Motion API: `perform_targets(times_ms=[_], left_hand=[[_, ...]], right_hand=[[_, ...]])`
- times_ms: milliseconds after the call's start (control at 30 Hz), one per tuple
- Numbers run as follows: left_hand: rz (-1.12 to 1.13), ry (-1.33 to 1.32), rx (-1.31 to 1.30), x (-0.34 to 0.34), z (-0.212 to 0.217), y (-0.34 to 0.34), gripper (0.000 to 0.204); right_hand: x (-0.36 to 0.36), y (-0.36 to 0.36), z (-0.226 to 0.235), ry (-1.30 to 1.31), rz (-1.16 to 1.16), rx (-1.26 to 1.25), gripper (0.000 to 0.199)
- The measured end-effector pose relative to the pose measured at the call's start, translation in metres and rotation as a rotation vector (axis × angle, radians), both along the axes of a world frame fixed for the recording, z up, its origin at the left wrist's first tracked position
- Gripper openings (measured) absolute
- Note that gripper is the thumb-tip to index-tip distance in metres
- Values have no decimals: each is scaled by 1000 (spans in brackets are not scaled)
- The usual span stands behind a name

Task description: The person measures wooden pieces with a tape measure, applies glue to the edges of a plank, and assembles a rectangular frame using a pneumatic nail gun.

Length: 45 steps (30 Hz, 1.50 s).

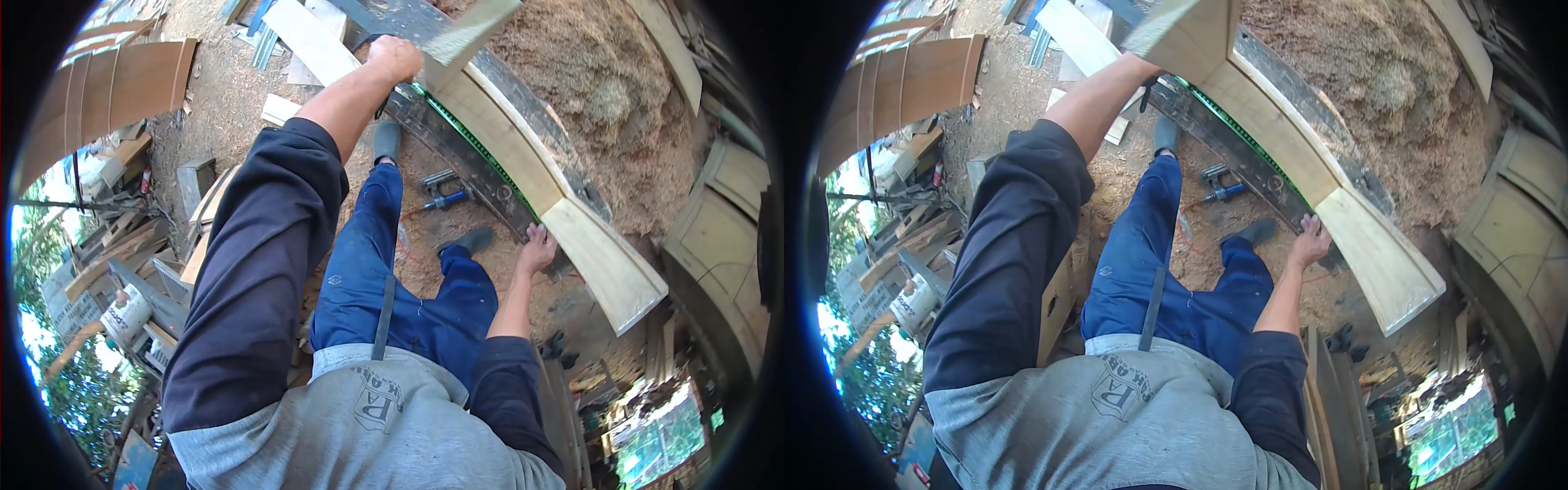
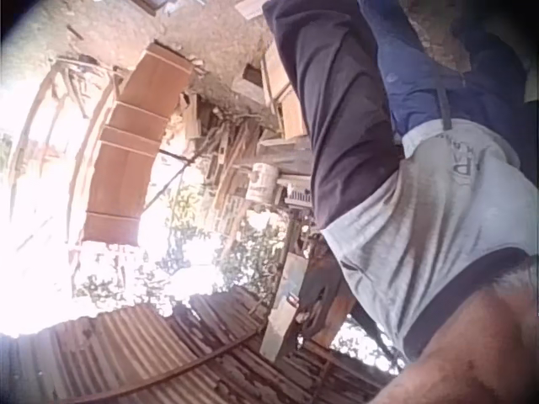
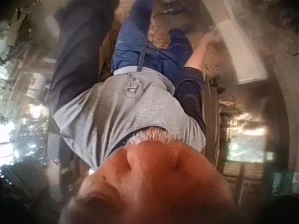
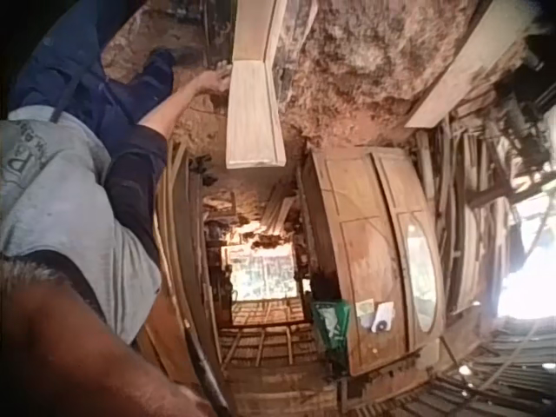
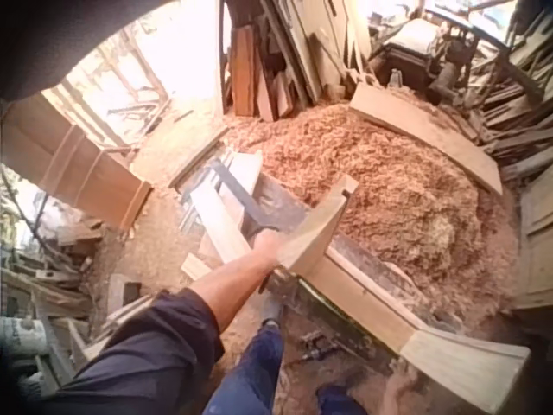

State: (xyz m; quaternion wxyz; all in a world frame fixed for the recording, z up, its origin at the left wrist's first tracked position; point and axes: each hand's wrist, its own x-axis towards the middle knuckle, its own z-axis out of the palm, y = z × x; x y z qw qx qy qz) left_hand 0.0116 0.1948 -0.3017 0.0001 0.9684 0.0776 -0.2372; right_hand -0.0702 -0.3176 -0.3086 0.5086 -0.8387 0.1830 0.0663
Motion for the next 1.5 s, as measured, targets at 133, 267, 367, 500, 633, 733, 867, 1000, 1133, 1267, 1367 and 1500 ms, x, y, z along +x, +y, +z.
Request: perform_targets(times_ms=[133,267,367,500,633,733,867,1000,1133,1267,1367,1500], left_hand=[[74,129,-49,30,66,-45,32],[130,207,-55,24,57,-32,31],[193,205,-25,23,45,-34,31],[282,227,-37,33,54,-44,31],[308,298,-117,38,46,-32,30],[312,300,-127,34,55,-37,33],[291,269,-134,31,59,-35,35],[290,319,-185,32,59,-27,37],[343,311,-181,37,50,-25,38],[328,335,-209,39,54,-25,38],[317,341,-226,37,55,-26,36],[307,388,-208,41,55,-27,34]], right_hand=[[2,-12,7,-2,-5,-88,28],[3,-16,1,2,64,-104,27],[2,-16,0,19,90,-100,26],[4,-24,-6,20,39,-47,27],[2,-20,-8,33,38,-36,27],[2,-22,-9,4,32,-39,26],[3,-31,-11,22,38,14,28],[3,-26,-8,23,45,-35,28],[2,-21,-6,22,36,-73,27],[2,-18,-5,25,8,-117,27],[2,-17,-6,25,18,-133,28],[2,-19,-8,44,21,-136,28]])
